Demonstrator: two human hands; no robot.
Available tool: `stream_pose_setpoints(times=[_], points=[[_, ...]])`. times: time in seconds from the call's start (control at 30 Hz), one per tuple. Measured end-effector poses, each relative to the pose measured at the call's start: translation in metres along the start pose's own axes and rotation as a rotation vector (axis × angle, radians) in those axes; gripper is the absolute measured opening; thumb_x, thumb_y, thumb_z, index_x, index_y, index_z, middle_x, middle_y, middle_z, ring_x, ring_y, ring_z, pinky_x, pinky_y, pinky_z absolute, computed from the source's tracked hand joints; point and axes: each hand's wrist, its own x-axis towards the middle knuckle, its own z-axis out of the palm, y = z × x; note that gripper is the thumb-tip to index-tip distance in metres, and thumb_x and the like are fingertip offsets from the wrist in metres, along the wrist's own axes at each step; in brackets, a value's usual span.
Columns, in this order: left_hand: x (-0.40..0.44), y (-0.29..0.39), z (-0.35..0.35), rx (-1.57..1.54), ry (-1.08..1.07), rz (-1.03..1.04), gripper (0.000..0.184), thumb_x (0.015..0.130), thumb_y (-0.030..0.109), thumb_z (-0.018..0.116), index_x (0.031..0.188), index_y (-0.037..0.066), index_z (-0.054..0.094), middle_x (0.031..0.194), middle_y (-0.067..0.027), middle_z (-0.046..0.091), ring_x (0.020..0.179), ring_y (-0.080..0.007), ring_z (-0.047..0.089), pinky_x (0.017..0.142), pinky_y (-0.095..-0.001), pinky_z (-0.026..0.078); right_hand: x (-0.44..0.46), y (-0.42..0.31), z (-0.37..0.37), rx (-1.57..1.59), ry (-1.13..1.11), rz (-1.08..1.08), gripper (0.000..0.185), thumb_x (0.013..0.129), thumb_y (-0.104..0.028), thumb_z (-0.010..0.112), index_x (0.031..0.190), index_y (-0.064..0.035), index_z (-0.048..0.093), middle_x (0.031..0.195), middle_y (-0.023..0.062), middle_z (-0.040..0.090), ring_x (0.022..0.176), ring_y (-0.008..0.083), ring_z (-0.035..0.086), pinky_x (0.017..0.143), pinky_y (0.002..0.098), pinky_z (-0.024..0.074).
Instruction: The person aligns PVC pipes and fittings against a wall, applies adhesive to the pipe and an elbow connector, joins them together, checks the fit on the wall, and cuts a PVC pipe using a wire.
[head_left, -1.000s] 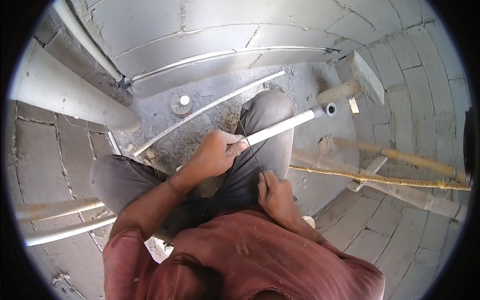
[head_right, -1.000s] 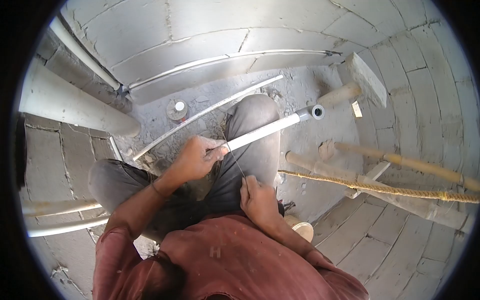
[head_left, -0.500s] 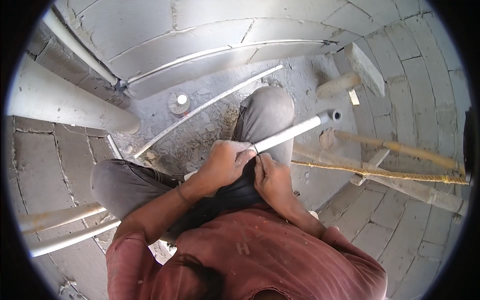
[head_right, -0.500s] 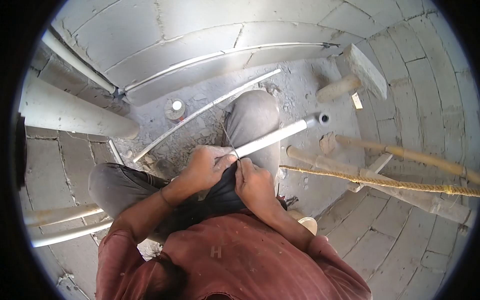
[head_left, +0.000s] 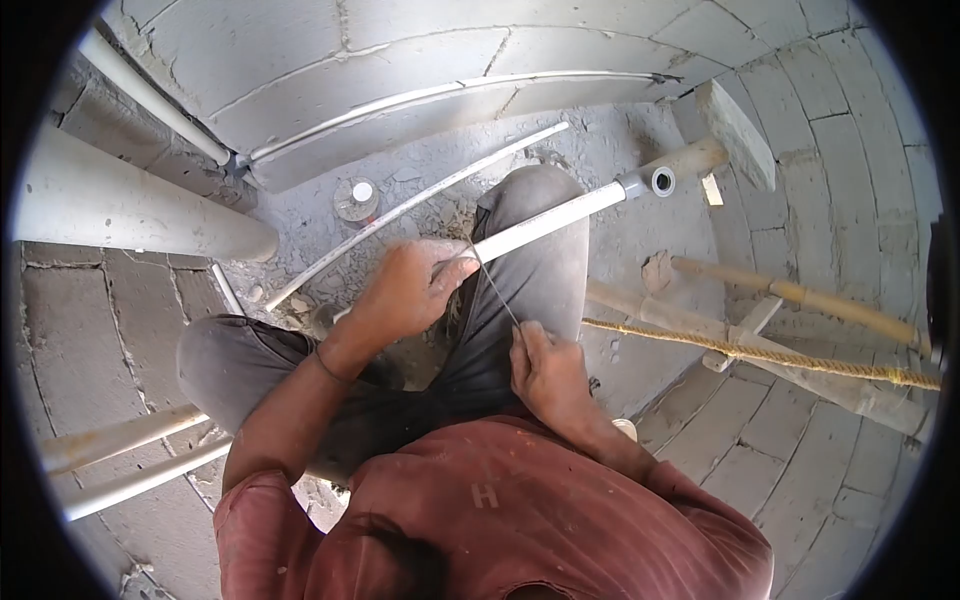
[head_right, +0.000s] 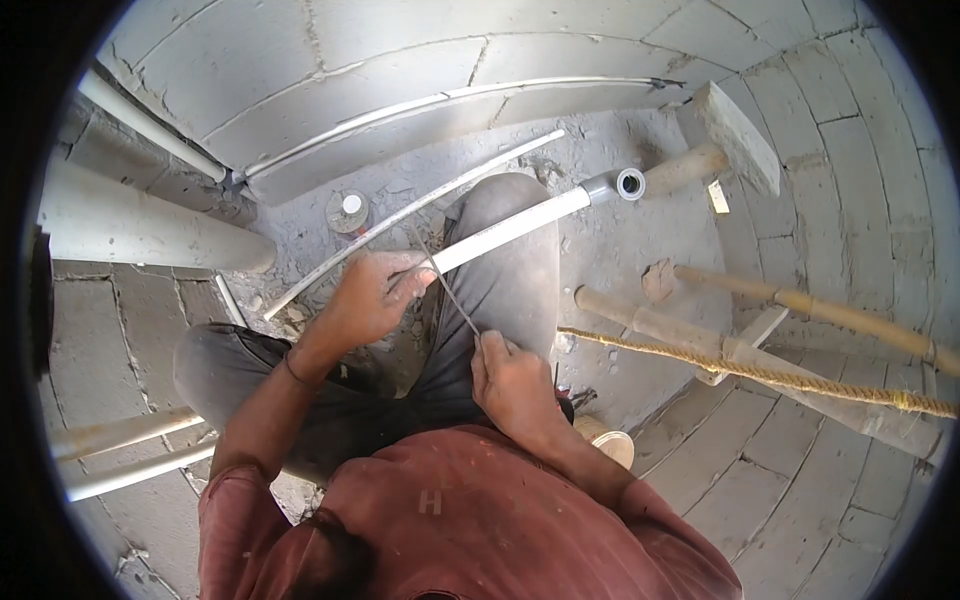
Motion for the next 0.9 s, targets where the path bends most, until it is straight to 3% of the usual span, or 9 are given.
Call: stream_pose_setpoints(times=[0.03, 0.17, 0.23, 0.37, 0.43, 0.53, 0.67, 0.77, 0.9], points=[[-0.001, 0.003, 0.001, 0.027, -0.029, -0.007, 0.027, 0.101, 0.025, 0.064, 0.096, -0.001, 0.07, 0.073, -0.0244, 0.059, 0.066, -0.0444, 0.056, 0.062, -0.0455, 0.045, -0.001, -0.002, -0.004, 0.02, 0.025, -0.013, 0.012, 0.095, -0.007, 0.064, 0.089, -0.0016, 0.055, 0.071, 0.0229, 0.065, 0.065, 0.0446, 0.066, 0.058, 0.0541, 0.0527], [-0.001, 0.003, 0.01, 0.013, 0.037, 0.157, 0.027, 0.101, 0.025, 0.064, 0.095, 0.0, 0.069, 0.075, -0.0256, 0.06, 0.071, -0.0483, 0.058, 0.063, -0.0476, 0.046, 0.039, -0.012, 0.0, 0.065, 0.052, -0.062, 0.014, 0.095, -0.007, 0.064, 0.087, -0.0013, 0.054, 0.069, 0.0241, 0.064, 0.065, 0.0455, 0.066, 0.058, 0.0545, 0.0521], [-0.005, 0.01, 0.005, 0.084, 0.021, 0.031, 0.026, 0.101, 0.024, 0.063, 0.094, 0.0, 0.069, 0.077, -0.0269, 0.061, 0.075, -0.0505, 0.059, 0.064, -0.0491, 0.046, 0.029, -0.01, 0.006, 0.107, 0.07, -0.044, 0.014, 0.095, -0.007, 0.064, 0.086, -0.0004, 0.055, 0.069, 0.0253, 0.063, 0.065, 0.0466, 0.065, 0.058, 0.0544, 0.0514], [-0.009, 0.002, 0.006, 0.01, 0.087, 0.033, 0.026, 0.102, 0.023, 0.063, 0.091, 0.0, 0.067, 0.077, -0.0268, 0.061, 0.076, -0.0509, 0.058, 0.064, -0.0498, 0.046, -0.002, -0.006, 0.005, 0.141, 0.068, 0.018, 0.012, 0.096, -0.004, 0.064, 0.087, -0.0001, 0.057, 0.064, 0.0248, 0.058, 0.062, 0.0481, 0.061, 0.055, 0.0536, 0.0463], [-0.01, 0.006, 0.006, 0.077, 0.034, 0.072, 0.025, 0.102, 0.022, 0.064, 0.103, -0.002, 0.071, 0.076, -0.0244, 0.061, 0.065, -0.0423, 0.053, 0.064, -0.0438, 0.046, 0.019, -0.014, 0.001, 0.132, 0.089, -0.01, 0.011, 0.095, -0.003, 0.065, 0.087, -0.0001, 0.058, 0.065, 0.0257, 0.059, 0.063, 0.0485, 0.061, 0.056, 0.054, 0.0466], [-0.008, 0.004, 0.011, 0.038, 0.06, 0.094, 0.024, 0.102, 0.022, 0.064, 0.107, 0.0, 0.072, 0.078, -0.0242, 0.063, 0.068, -0.0433, 0.057, 0.066, -0.0438, 0.048, 0.054, -0.021, 0.005, 0.142, 0.111, -0.053, 0.011, 0.095, -0.004, 0.063, 0.086, -0.0003, 0.057, 0.065, 0.0261, 0.059, 0.063, 0.0493, 0.061, 0.056, 0.0545, 0.0463], [-0.008, 0.0, 0.008, 0.068, 0.088, 0.031, 0.023, 0.102, 0.022, 0.064, 0.107, 0.001, 0.073, 0.08, -0.0242, 0.065, 0.07, -0.0449, 0.058, 0.066, -0.0436, 0.049, 0.01, -0.007, 0.001, 0.042, 0.025, -0.012, 0.017, 0.097, -0.009, 0.062, 0.085, 0.0004, 0.055, 0.066, 0.0264, 0.062, 0.064, 0.0484, 0.064, 0.057, 0.0554, 0.0505], [-0.01, 0.005, 0.011, 0.014, 0.078, -0.02, 0.02, 0.101, 0.018, 0.064, 0.097, -0.001, 0.068, 0.08, -0.0272, 0.063, 0.078, -0.0496, 0.061, 0.066, -0.0498, 0.047, 0.002, -0.011, -0.003, 0.097, 0.015, 0.049, 0.016, 0.097, -0.01, 0.062, 0.087, 0.0007, 0.054, 0.066, 0.0266, 0.062, 0.064, 0.0483, 0.064, 0.058, 0.0558, 0.0503], [-0.007, 0.008, 0.013, 0.045, 0.063, 0.091, 0.023, 0.101, 0.021, 0.065, 0.106, -0.001, 0.072, 0.077, -0.0237, 0.063, 0.066, -0.0421, 0.056, 0.064, -0.0425, 0.047, 0.041, -0.013, 0.007, 0.13, 0.091, -0.018, 0.013, 0.096, -0.006, 0.063, 0.087, 0.0, 0.055, 0.068, 0.0263, 0.061, 0.064, 0.0486, 0.063, 0.057, 0.055, 0.0484]])
